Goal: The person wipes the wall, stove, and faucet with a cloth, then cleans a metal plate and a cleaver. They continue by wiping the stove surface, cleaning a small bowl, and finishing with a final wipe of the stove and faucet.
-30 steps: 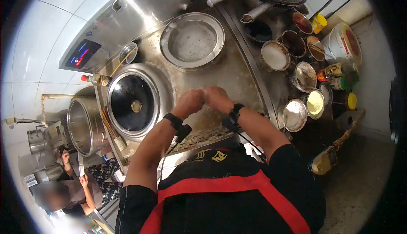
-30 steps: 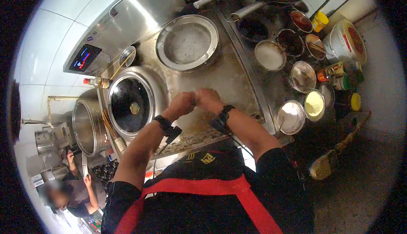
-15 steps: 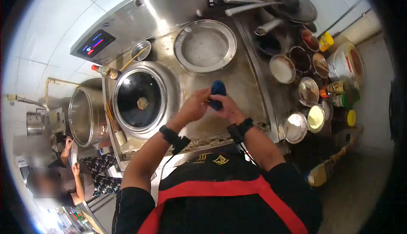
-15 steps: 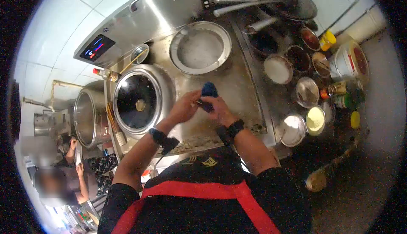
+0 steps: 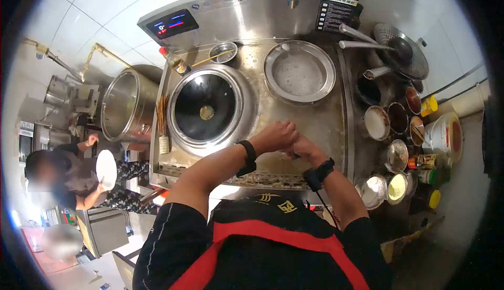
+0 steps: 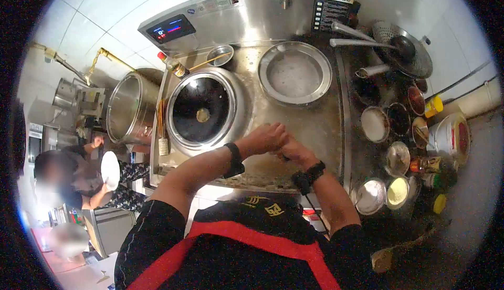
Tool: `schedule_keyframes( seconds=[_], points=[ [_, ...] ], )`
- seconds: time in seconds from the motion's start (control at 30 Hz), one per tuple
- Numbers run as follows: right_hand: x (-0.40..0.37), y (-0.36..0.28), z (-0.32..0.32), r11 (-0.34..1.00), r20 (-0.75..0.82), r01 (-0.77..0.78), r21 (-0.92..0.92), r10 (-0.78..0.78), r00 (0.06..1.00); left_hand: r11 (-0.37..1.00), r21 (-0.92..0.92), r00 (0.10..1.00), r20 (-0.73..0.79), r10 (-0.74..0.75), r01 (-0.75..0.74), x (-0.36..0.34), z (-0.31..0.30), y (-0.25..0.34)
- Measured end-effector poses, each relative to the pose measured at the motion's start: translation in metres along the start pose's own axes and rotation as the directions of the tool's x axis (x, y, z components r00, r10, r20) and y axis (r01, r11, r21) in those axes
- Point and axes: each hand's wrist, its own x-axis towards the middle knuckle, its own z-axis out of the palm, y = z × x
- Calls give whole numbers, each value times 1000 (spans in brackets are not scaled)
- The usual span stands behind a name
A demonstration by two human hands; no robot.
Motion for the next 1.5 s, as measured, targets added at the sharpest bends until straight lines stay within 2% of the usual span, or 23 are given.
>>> schedule_keyframes(
  seconds=[0.03, 0.13, 0.17, 0.23, 0.3, 0.37, 0.43, 0.57, 0.6, 0.63, 0.67, 0.73, 0.8, 0.87, 0.93, 1.03, 1.1, 1.13, 1.2, 1.33, 1.4, 1.47, 1.5],
  points=[
    [4, 1, 2, 1000, -2, 0, -5, 0, 1000, 998, -23, 998, -16, -67, 66, 1, 8, -3],
    [22, 23, 4, 907, -204, 74, -415, -172, 964, 963, -92, 966, 74, -249, 255, 4, 22, -2],
    [26, 30, 4, 802, -215, 180, -570, -357, 909, 964, -99, 968, 77, -240, 247, 4, 20, -1],
    [25, 44, 0, 671, -211, 232, -704, -510, 834, 918, -197, 938, 109, -328, 344, -1, 17, 2],
    [28, 35, -2, 506, -98, 466, -726, -747, 657, 892, -261, 929, 134, -346, 369, -4, 12, 5],
    [21, 26, -4, 421, -82, 333, -843, -714, 695, 866, -307, 919, 147, -366, 394, 1, 15, 6],
    [12, 19, -1, 310, -66, 204, -929, -679, 732, 760, -292, 809, 316, -496, 581, 5, 23, 7],
    [8, 12, -1, 308, -156, 100, -946, -704, 693, 824, -392, 913, 196, -358, 408, -1, 49, -2],
    [8, 9, -3, 278, -145, 98, -956, -733, 664, 635, -551, 838, 292, -460, 541, -2, 12, 7],
    [5, 3, -1, 278, -146, 96, -956, -733, 664, 395, -662, 748, 408, -523, 637, -4, -9, 12],
    [1, -2, 0, 303, -210, 35, -952, -735, 645, 396, -663, 750, 407, -521, 635, -8, -7, 9],
    [-7, -8, 4, 337, -282, -32, -941, -729, 624, 452, -670, 716, 173, -676, 589, -20, 8, -1],
    [-12, -9, 6, 641, -553, 17, -767, -676, 487, 373, -724, 680, 179, -711, 581, -24, 16, -11],
    [-21, -8, 16, 637, -511, 82, -766, -682, 524, -268, -868, 658, 493, -569, 419, -21, -14, -5],
    [-31, -11, 29, 626, -463, 150, -765, -697, 548, -231, -903, 732, 430, -529, 363, -20, -9, 2],
    [-50, -19, 51, 614, -437, 217, -759, -727, 530, -137, -918, 675, 369, -639, 372, -24, -8, 7],
    [-67, -30, 61, 657, -408, 272, -703, -686, 602, -458, -876, 645, 438, -626, 150, -34, -21, 14],
    [-68, -27, 63, 648, -404, 268, -713, -692, 599, -456, -879, 651, 428, -627, 139, -41, -20, 16],
    [-62, -18, 60, 817, -475, 413, -403, -572, 669, -529, -845, 732, 312, -605, -78, -50, -18, 13],
    [-64, -19, 59, 800, -556, 338, -495, -591, 585, -536, -837, 788, 253, -561, -112, -74, -27, 6],
    [-90, -52, 88, 825, -699, 339, -451, -563, 441, -277, -960, 813, 123, -569, -49, -89, -19, 0],
    [-87, -50, 82, 786, -660, 436, -438, -611, 438, -132, -988, 782, 143, -606, 78, -106, -31, 12],
    [-84, -49, 77, 741, -626, 534, -406, -652, 429, 36, -989, 809, 97, -580, 145, -109, -28, 16]
  ],
)
